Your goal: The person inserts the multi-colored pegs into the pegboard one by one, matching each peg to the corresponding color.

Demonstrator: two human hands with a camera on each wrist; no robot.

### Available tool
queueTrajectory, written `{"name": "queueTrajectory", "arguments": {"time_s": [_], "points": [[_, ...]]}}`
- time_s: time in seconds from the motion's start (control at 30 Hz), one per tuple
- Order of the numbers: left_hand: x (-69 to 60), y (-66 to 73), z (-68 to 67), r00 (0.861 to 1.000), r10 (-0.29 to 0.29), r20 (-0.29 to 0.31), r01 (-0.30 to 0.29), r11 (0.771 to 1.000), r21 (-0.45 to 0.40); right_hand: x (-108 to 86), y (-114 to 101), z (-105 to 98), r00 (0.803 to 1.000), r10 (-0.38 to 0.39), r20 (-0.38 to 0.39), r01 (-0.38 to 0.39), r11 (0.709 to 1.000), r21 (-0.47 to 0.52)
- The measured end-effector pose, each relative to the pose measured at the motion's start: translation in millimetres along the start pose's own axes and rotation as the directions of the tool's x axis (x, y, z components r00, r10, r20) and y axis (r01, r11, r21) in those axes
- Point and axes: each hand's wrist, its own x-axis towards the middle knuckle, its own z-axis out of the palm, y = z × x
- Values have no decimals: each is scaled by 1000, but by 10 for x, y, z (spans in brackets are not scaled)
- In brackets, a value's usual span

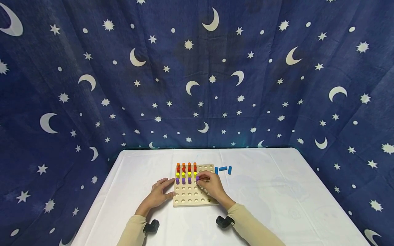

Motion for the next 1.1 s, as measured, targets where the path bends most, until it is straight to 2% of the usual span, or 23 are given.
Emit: {"name": "queueTrajectory", "arguments": {"time_s": [0.27,0.77,1.1], "points": [[-10,-10,-5,1000,14,3,-14,1000,2,43,39,85,1000,1,-9,-2,998,-64],[10,-28,-1,1000,15,-3,-15,1000,-3,111,53,132,999,50,10,-48,991,-124],[0,-11,-3,1000,13,-5,-13,1000,9,119,1,78,996,78,38,-71,985,-160]]}}
